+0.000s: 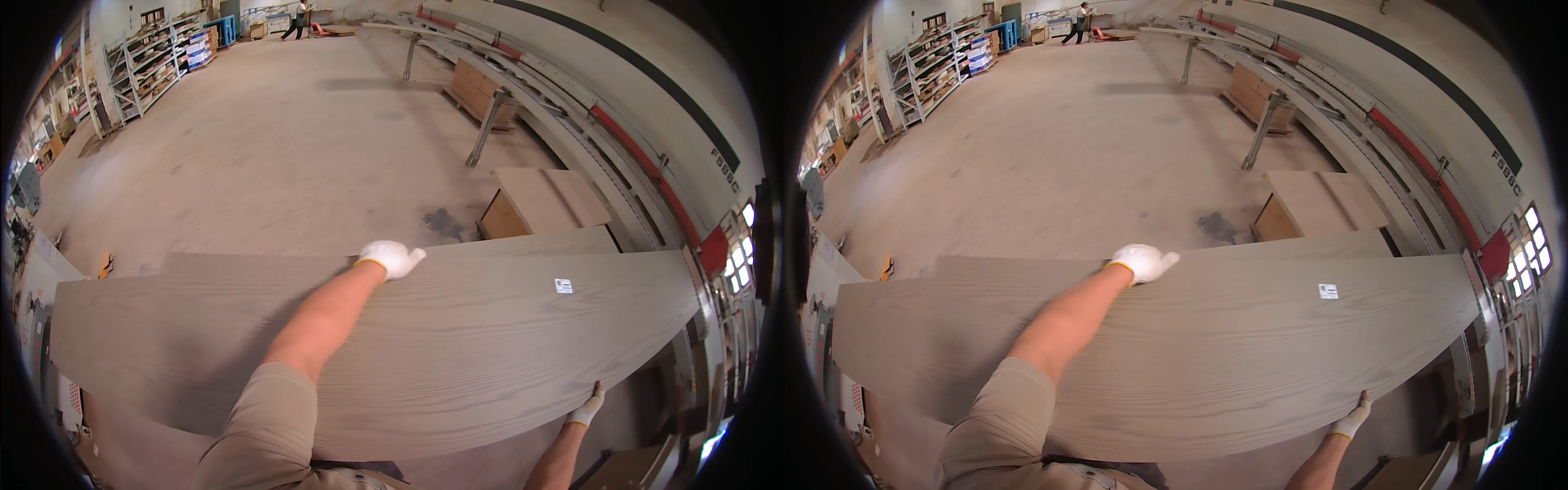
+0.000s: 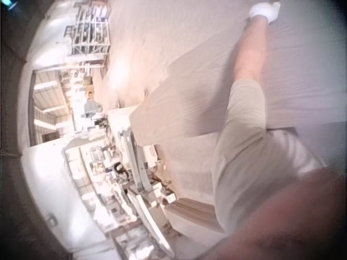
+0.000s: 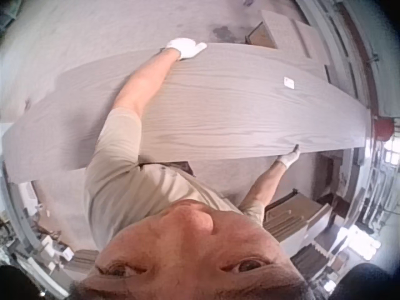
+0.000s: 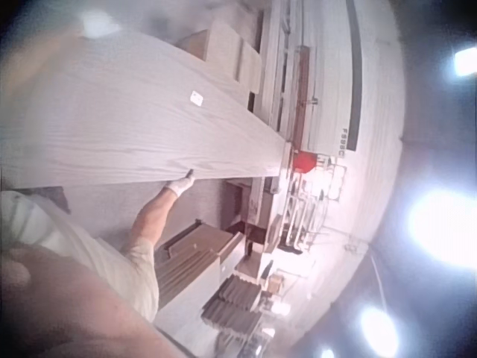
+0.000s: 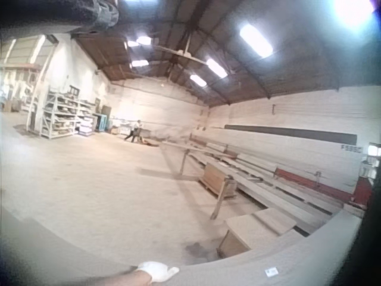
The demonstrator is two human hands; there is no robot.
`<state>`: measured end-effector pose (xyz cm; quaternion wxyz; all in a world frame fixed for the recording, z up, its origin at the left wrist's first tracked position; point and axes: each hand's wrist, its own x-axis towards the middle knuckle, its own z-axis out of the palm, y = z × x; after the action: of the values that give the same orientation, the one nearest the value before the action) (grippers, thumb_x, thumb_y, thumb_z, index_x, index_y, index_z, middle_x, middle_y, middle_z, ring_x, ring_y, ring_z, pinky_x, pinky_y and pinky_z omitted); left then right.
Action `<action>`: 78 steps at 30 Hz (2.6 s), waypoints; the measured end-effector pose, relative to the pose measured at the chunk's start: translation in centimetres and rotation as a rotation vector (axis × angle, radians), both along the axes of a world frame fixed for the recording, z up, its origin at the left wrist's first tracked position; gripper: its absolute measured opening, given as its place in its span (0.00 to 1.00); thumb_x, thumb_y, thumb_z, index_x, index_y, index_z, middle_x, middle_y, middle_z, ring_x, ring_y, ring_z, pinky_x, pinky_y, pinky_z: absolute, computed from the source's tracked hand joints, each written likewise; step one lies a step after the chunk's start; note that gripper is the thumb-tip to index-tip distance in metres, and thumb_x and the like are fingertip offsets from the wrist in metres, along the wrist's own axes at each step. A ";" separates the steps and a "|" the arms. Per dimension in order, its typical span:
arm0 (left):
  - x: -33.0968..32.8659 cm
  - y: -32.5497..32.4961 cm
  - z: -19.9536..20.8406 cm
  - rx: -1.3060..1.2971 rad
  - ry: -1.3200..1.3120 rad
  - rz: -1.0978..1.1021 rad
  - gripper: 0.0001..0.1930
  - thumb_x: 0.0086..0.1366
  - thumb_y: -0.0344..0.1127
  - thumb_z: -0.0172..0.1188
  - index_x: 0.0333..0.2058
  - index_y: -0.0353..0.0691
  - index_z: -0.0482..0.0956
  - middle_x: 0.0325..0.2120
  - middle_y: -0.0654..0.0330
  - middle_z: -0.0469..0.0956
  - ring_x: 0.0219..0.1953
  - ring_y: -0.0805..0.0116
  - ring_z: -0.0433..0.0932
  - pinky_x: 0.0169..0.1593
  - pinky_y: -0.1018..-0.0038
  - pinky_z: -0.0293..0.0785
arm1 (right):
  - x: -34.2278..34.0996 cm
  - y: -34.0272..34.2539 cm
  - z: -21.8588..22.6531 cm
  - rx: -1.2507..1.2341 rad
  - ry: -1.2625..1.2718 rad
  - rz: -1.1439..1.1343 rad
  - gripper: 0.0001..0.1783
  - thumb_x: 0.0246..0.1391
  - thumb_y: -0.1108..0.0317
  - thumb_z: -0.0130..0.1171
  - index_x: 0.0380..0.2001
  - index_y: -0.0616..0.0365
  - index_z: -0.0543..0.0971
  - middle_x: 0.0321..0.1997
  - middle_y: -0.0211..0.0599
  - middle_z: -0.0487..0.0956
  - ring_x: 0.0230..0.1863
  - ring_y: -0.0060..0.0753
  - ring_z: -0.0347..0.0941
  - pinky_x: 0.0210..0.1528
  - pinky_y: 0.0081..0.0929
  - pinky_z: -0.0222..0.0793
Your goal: The person repeatedly lifts large rectangular wood panels from a stack and places them onto a work table. The person handles each panel with gloved hands, aligns it on the table, and returns to the stack to repeat the process.
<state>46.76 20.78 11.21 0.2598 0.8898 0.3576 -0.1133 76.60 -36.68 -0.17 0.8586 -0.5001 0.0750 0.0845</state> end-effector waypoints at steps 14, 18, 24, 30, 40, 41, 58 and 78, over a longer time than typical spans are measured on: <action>-21.8 8.9 -3.4 0.389 0.029 0.219 0.40 0.76 0.63 0.34 0.41 0.30 0.86 0.46 0.35 0.81 0.53 0.36 0.79 0.59 0.47 0.72 | -24.9 12.1 0.3 0.099 0.078 -0.269 0.08 0.56 0.65 0.59 0.38 0.53 0.78 0.44 0.34 0.79 0.48 0.40 0.75 0.60 0.45 0.73; -29.8 11.5 -2.4 0.468 -0.037 0.237 0.38 0.77 0.59 0.34 0.37 0.30 0.85 0.42 0.35 0.82 0.49 0.33 0.79 0.56 0.44 0.71 | -32.1 15.8 4.9 0.260 0.241 -0.107 0.07 0.55 0.66 0.58 0.36 0.54 0.77 0.43 0.37 0.80 0.47 0.44 0.76 0.56 0.48 0.76; -43.7 16.8 -3.0 0.536 -0.027 0.202 0.36 0.77 0.56 0.37 0.35 0.27 0.84 0.41 0.33 0.81 0.48 0.32 0.79 0.54 0.45 0.72 | -42.6 19.7 3.6 0.247 0.279 -0.016 0.08 0.52 0.64 0.61 0.35 0.52 0.77 0.46 0.40 0.79 0.46 0.47 0.77 0.54 0.49 0.76; -59.0 21.2 -1.7 0.622 -0.005 0.259 0.33 0.77 0.54 0.43 0.35 0.25 0.83 0.39 0.31 0.81 0.46 0.31 0.78 0.52 0.45 0.72 | -54.3 23.9 4.9 0.255 0.439 0.131 0.08 0.53 0.66 0.58 0.37 0.51 0.75 0.48 0.41 0.77 0.52 0.49 0.74 0.57 0.57 0.74; -75.6 27.0 -4.3 0.629 -0.007 0.426 0.32 0.75 0.54 0.48 0.35 0.23 0.82 0.40 0.30 0.80 0.46 0.30 0.77 0.51 0.46 0.71 | -67.3 26.3 10.2 0.252 0.804 0.334 0.07 0.60 0.71 0.54 0.40 0.56 0.69 0.53 0.44 0.72 0.59 0.55 0.69 0.69 0.64 0.64; -75.2 27.3 -5.0 0.614 -0.047 0.481 0.32 0.75 0.55 0.48 0.36 0.23 0.82 0.40 0.30 0.80 0.46 0.30 0.77 0.51 0.46 0.71 | -67.3 25.7 8.6 0.324 0.826 0.411 0.07 0.61 0.71 0.54 0.40 0.56 0.68 0.53 0.44 0.72 0.59 0.55 0.69 0.69 0.63 0.64; -64.5 20.9 -9.1 0.553 0.052 0.447 0.33 0.78 0.56 0.36 0.43 0.34 0.86 0.45 0.40 0.83 0.53 0.41 0.80 0.58 0.48 0.71 | -51.0 22.0 5.1 -0.829 0.054 0.240 0.17 0.65 0.71 0.54 0.56 0.58 0.77 0.47 0.34 0.82 0.41 0.26 0.78 0.43 0.28 0.77; -61.8 19.0 -5.9 0.394 -0.013 0.735 0.33 0.76 0.56 0.38 0.45 0.33 0.87 0.47 0.43 0.84 0.55 0.44 0.80 0.63 0.52 0.69 | -40.0 21.5 -3.8 -1.060 -0.456 0.093 0.27 0.73 0.59 0.46 0.54 0.77 0.78 0.56 0.66 0.80 0.51 0.55 0.77 0.58 0.46 0.71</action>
<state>-15.05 39.83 5.33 0.1099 0.7364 0.6645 0.0630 36.63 -15.13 -3.96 0.4806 -0.8702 -0.1022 -0.0370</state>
